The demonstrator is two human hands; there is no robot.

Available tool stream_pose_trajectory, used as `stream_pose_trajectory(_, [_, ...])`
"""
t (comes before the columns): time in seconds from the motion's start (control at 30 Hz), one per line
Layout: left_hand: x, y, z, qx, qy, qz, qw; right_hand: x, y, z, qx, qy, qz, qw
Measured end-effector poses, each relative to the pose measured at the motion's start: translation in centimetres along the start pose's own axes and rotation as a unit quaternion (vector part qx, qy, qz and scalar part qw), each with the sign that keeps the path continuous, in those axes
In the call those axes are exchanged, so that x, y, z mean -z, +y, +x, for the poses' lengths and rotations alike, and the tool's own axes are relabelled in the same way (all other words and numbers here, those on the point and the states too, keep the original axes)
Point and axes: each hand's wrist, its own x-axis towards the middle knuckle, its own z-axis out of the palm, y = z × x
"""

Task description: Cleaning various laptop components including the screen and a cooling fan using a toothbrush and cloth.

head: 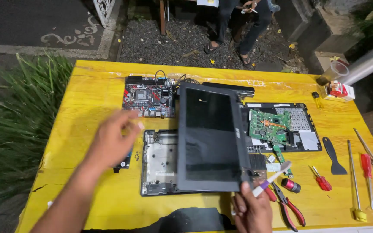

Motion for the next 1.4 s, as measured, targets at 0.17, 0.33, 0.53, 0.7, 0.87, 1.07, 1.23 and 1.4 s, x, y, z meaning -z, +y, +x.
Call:
stream_pose_trajectory(0.17, [-2.6, 3.6, -8.6, 0.148, -0.146, -0.235, 0.95, -4.3, 3.6, -0.3, -0.014, 0.027, -0.012, 0.999])
stream_pose_trajectory(0.33, [-5.8, 3.5, -12.5, 0.154, 0.047, -0.577, 0.801, -7.9, 5.9, -0.8, -0.042, -0.048, -0.047, 0.997])
stream_pose_trajectory(0.53, [-2.2, -1.2, -11.2, 0.295, 0.214, -0.559, 0.745, -12.7, 4.2, -1.1, -0.148, -0.123, -0.294, 0.936])
stream_pose_trajectory(0.7, [2.3, -6.0, -10.0, 0.225, 0.237, -0.503, 0.8, -11.5, 2.1, -1.8, 0.013, -0.245, -0.338, 0.908])
stream_pose_trajectory(0.87, [4.7, -12.2, -8.1, 0.198, 0.243, -0.469, 0.826, -6.7, 1.4, -2.4, -0.058, -0.124, -0.376, 0.917])
stream_pose_trajectory(1.07, [5.3, -18.6, -5.5, 0.155, 0.221, -0.51, 0.817, -4.8, 1.4, -3.1, -0.033, -0.089, -0.342, 0.935])
stream_pose_trajectory(1.23, [6.3, -23.9, -3.1, 0.121, 0.192, -0.553, 0.802, -5.5, 0.7, -3.2, -0.042, -0.091, -0.341, 0.935])
stream_pose_trajectory(1.4, [7.1, -21.3, -2.0, 0.192, 0.162, -0.497, 0.831, -5.6, 0.7, -3.5, -0.039, -0.073, -0.341, 0.936])
